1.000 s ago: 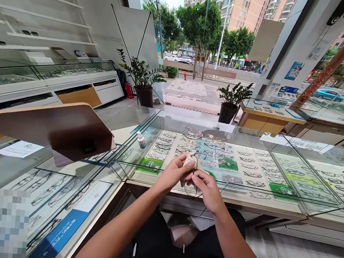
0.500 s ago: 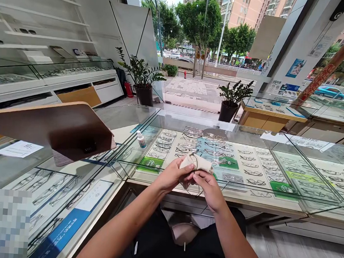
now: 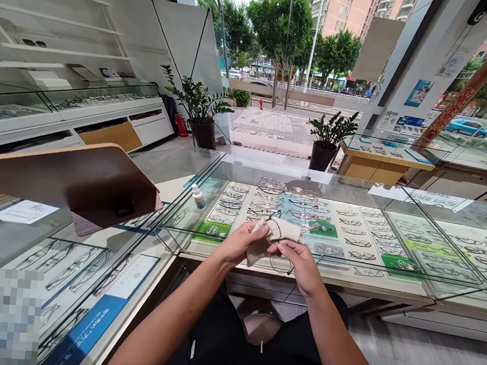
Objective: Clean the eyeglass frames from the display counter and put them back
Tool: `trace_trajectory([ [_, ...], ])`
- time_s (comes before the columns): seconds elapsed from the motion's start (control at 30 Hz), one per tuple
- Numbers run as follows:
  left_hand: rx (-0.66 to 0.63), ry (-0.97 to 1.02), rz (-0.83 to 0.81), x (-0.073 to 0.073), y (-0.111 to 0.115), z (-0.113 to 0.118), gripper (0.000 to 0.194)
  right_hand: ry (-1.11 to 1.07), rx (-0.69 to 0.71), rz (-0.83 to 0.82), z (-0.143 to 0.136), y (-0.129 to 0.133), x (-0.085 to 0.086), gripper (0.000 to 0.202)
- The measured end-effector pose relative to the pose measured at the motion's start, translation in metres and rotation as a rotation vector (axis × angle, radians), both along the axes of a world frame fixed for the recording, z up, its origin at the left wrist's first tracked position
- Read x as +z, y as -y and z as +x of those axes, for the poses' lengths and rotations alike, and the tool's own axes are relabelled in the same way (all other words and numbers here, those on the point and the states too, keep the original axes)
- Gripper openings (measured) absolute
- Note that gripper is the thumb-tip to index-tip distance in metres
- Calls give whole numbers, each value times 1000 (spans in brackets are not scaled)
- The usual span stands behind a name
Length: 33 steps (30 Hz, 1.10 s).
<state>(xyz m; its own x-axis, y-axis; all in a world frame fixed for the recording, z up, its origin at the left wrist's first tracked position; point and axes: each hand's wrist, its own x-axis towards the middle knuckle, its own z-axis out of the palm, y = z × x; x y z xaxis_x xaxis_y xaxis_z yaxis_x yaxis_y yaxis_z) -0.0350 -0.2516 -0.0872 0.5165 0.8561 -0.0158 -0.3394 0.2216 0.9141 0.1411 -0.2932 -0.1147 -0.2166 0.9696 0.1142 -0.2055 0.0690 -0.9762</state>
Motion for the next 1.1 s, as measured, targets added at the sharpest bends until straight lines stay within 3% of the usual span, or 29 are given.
trace_trajectory([
  [0.1,19,-3,54,-3,4,4,44,-2,20,-10,0,-1,-4,29],
  [0.3,231,-46,90,-8,7,16,51,-32,42,34,-11,3,0,28],
  [0.4,131,-50,48,-3,2,13,58,-54,7,10,-8,2,0,28],
  [0.5,13,-11,32,1,-1,7,50,-62,-40,-23,0,-1,-2,27],
  [0.6,-21,-3,57,-1,-1,7,45,-49,-15,-33,4,-2,-3,27],
  [0.87,114,-23,34,-8,0,23,54,-32,55,1,-5,1,-1,31],
  [0.97,89,3,-41,-6,-2,21,56,-64,7,-14,0,-2,-4,29],
  [1.1,179,16,-47,-8,-5,11,54,-118,-104,12,15,-4,-1,26],
])
